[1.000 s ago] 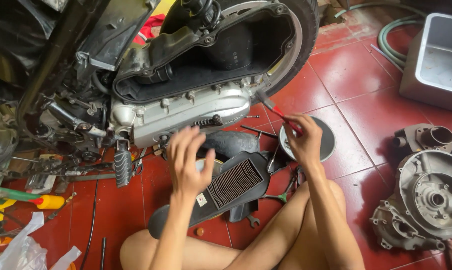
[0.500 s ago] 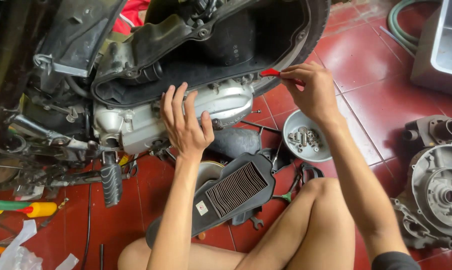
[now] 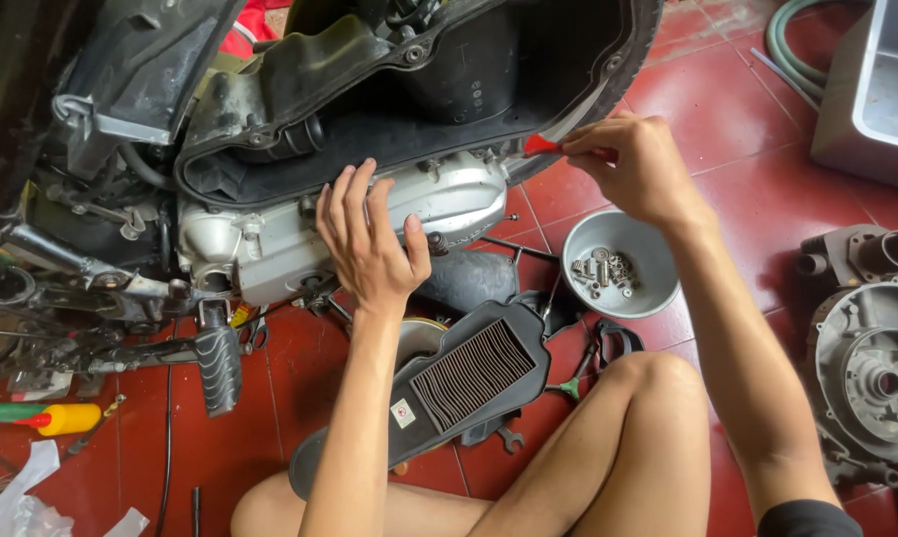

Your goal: The person sits on the floor and uses a red-handled brush to clean a black motorcycle air filter. They scrub the pleated filter element and the surrounding plastic housing, then brush the motorcycle engine casing.

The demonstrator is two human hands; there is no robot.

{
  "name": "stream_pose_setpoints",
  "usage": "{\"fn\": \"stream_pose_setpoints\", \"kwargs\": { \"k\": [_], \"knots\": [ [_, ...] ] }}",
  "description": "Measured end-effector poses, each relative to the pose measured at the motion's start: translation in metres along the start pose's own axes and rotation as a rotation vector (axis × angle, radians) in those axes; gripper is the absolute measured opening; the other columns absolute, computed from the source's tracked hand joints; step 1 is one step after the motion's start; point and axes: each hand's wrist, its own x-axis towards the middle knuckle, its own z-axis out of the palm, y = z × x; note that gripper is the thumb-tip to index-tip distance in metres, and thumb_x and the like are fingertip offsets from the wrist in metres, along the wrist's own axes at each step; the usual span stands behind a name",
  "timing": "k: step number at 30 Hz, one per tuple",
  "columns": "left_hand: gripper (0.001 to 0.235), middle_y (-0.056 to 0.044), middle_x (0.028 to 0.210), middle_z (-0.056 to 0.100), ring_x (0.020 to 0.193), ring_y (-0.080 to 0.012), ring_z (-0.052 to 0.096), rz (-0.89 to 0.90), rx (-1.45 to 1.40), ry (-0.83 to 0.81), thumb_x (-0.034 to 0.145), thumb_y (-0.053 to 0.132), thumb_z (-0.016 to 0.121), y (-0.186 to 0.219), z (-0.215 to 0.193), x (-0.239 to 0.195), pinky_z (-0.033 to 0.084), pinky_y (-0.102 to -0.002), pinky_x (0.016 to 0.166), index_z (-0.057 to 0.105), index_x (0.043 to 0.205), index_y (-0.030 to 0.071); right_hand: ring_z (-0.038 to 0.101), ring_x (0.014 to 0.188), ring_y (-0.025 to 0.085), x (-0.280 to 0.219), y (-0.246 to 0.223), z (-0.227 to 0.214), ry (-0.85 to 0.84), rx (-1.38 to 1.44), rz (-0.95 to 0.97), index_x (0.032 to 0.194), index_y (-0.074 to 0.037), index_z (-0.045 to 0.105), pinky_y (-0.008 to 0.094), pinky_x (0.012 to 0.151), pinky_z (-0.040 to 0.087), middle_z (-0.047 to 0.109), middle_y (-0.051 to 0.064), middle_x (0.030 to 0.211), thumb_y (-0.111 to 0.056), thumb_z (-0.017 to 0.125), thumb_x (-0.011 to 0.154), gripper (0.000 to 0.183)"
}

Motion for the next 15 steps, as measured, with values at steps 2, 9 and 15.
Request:
{"fn": "stream_pose_setpoints", "kwargs": {
  "k": [2, 9, 15],
  "knots": [
    [0.049, -0.014, 0.132, 0.060, 0.128, -0.0341, 0.055, -0.002, 0.005, -0.007, 0.104, 0.042, 0.030, 0.000, 0.000, -0.001, 0.035, -0.054, 0.111, 0.064, 0.115, 0.007, 0.069, 0.090, 0.037, -0.004, -0.019, -0.021, -0.028, 0.006, 0.044, 0.100, 0.004, 0.078, 0.036, 0.070, 0.061, 0.075, 0.024, 0.101, 0.009, 0.077, 0.089, 0.011],
    [0.051, -0.017, 0.131, 0.064, 0.124, -0.0373, 0.059, -0.067, -0.030, -0.030, 0.104, 0.038, 0.032, 0.016, -0.015, 0.013, 0.040, -0.057, 0.107, 0.066, 0.108, 0.000, 0.067, 0.086, 0.013, -0.006, -0.029, -0.030, -0.005, 0.014, 0.264, 0.104, -0.003, 0.079, 0.026, 0.080, 0.055, 0.077, 0.010, 0.100, 0.002, 0.074, 0.098, 0.010],
    [0.048, -0.014, 0.133, 0.061, 0.128, -0.0337, 0.055, -0.011, 0.016, -0.009, 0.104, 0.042, 0.032, 0.002, 0.000, 0.000, 0.034, -0.055, 0.110, 0.064, 0.114, 0.007, 0.058, 0.062, 0.008, -0.049, 0.001, 0.001, 0.190, 0.243, 0.444, 0.107, -0.011, 0.076, 0.019, 0.058, 0.048, 0.071, 0.005, 0.076, -0.012, 0.073, 0.104, 0.004]
  ]
}}
